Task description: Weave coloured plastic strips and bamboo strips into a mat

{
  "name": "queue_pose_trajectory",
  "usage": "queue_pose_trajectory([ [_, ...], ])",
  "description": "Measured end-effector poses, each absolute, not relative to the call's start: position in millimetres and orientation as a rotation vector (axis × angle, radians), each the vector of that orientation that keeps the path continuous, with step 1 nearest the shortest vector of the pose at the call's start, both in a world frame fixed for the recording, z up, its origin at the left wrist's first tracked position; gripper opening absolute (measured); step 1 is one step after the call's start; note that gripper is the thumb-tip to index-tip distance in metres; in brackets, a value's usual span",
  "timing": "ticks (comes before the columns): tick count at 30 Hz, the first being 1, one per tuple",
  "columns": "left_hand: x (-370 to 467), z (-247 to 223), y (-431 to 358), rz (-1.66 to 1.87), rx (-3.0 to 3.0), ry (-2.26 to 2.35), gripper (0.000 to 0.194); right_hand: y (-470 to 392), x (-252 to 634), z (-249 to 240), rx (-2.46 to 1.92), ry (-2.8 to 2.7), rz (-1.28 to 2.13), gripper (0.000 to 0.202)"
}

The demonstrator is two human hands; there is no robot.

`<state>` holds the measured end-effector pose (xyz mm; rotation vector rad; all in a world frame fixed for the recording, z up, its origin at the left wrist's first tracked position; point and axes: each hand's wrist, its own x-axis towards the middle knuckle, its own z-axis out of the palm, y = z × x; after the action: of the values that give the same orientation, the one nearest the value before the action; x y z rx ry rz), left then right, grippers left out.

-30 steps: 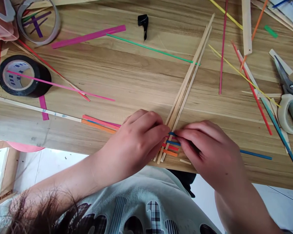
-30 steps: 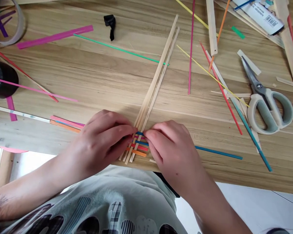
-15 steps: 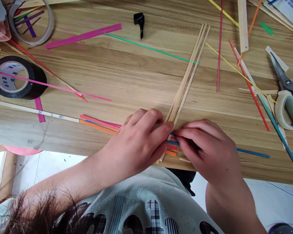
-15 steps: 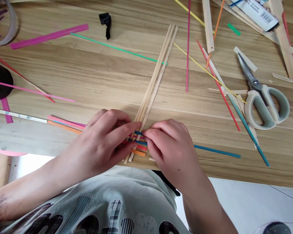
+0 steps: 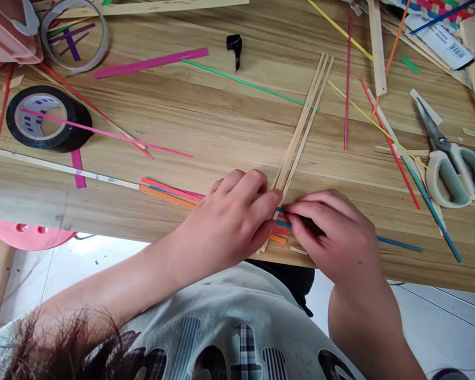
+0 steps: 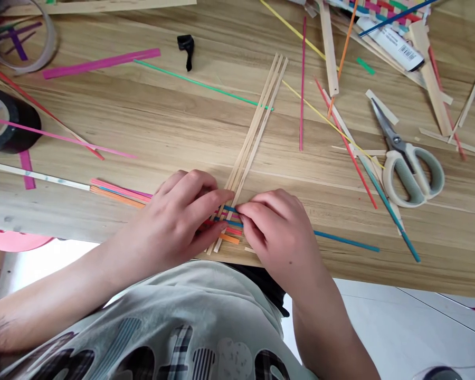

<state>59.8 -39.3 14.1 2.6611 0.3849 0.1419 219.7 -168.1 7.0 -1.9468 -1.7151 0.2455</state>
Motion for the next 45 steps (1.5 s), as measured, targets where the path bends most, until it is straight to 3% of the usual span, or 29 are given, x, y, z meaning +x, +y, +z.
queue_pose_trajectory([
  [7, 58.9, 13.6, -39.6, 0.153, 2.677, 0.379, 0.033, -178.7, 220.5, 16.8, -2.085, -1.821, 0.062, 0.020],
  [24, 59.4, 12.3, -40.4, 0.161, 2.655, 0.405, 0.031, -171.0, 188.6, 65.5, -2.311, -1.988, 0.227, 0.024],
  [32, 54.6, 14.0, -42.2, 0.183, 2.744, 0.471, 0.032, -165.0, 176.6, 58.4, -2.386, -1.975, 0.038, 0.016],
  [45, 39.3, 21.3, -38.7, 0.090, 2.746, 0.545, 0.023, -148.5, 169.4, 51.3, -2.379, -1.925, 0.037, 0.017],
])
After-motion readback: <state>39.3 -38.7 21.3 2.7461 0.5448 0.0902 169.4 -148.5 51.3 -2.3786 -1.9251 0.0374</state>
